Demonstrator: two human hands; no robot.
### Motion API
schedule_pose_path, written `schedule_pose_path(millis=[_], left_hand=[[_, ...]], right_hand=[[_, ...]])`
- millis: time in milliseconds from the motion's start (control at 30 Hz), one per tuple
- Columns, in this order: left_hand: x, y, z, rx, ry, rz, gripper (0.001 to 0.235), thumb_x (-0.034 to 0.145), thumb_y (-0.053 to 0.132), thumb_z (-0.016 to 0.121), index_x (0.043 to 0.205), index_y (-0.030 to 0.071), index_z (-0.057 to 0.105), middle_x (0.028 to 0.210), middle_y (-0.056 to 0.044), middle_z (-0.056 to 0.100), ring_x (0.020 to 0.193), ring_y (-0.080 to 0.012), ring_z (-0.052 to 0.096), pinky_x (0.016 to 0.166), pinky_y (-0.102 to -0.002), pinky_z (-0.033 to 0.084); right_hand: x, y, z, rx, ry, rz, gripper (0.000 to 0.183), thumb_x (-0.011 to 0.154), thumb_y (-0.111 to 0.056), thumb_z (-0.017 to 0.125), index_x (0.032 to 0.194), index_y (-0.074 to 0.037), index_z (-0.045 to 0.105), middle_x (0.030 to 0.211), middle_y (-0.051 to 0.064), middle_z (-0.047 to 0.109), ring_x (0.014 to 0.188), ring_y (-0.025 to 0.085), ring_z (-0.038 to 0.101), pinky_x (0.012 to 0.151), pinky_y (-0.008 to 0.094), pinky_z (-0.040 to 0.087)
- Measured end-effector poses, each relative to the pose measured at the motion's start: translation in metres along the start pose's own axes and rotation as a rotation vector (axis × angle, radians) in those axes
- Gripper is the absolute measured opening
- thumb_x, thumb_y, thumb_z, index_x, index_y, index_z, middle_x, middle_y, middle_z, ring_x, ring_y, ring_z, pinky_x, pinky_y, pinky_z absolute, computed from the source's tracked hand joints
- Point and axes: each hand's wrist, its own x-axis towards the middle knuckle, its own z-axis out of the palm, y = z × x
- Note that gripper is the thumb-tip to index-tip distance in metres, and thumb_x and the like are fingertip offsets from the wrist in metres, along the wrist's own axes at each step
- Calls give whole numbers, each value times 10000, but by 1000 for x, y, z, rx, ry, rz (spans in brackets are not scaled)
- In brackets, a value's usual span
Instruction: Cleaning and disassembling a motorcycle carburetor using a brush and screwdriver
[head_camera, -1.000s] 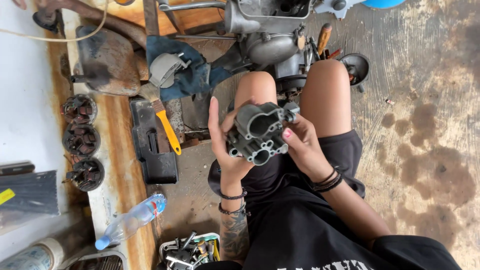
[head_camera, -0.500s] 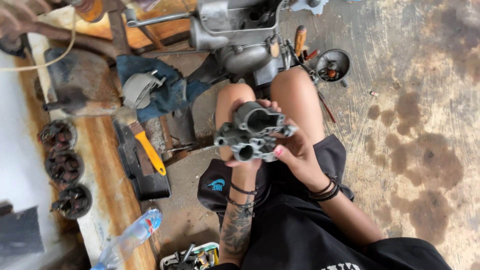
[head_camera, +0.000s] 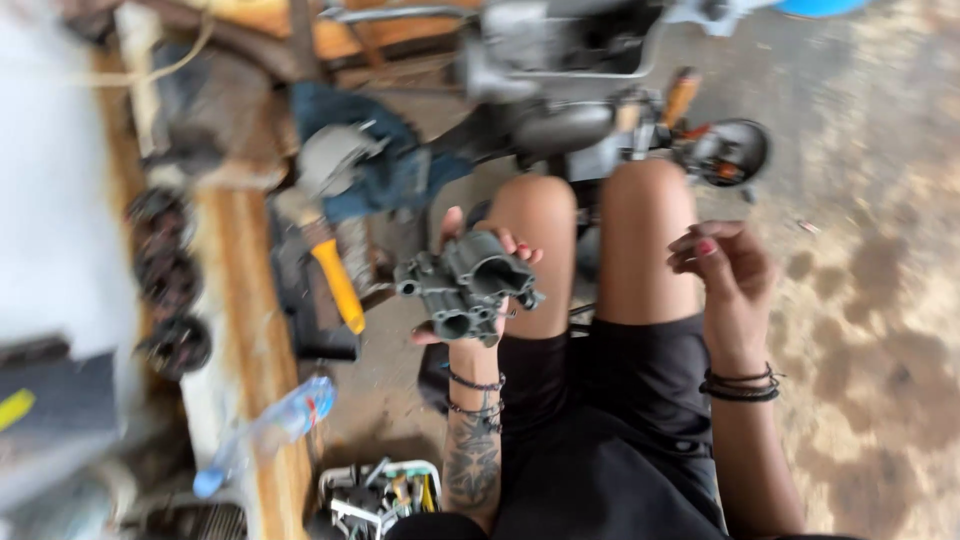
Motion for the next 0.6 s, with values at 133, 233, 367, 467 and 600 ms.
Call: schedule_pose_path(millis=[133,233,367,467,600], left_hand=[[5,45,-45,159,82,89,1309,594,431,907,1591,-8,181,1311,-373,545,1229,-434,584,1148,-607,397],[-14,95,-63,248,127,151,1304,598,474,896,1583,-14,195,1296,-374,546,1214,-432,590,1138,-601,410],[-56,162,-75,288,149,210,1300,605,538,879,1571,-24,216,1274,-375,549,1190,-429,600,1122,-593,429],[-83,203,-90,288,163,250,1300,609,582,868,1563,-30,230,1260,-376,551,1174,-427,606,1112,-588,441],[-106,212,-100,287,202,283,1306,616,646,851,1551,-39,251,1238,-378,554,1150,-424,615,1096,-580,460]], right_hand=[[-12,-18,120,9,-377,8,189,961,-41,669,1114,70,661,898,234,700,762,266,733,703,375,617],[-24,-21,210,-256,-834,-168,316,926,-124,697,1213,6,676,983,214,735,867,382,759,751,479,620],[-47,29,281,-733,-942,-540,355,977,-251,689,1254,-48,599,888,143,697,726,361,739,634,480,611],[-65,68,304,-947,-847,-614,573,923,-439,719,1341,-111,504,833,102,673,586,312,697,542,449,567],[-86,102,331,-1072,-875,-591,922,859,-685,682,1468,-49,406,802,109,686,498,163,618,456,280,479]])
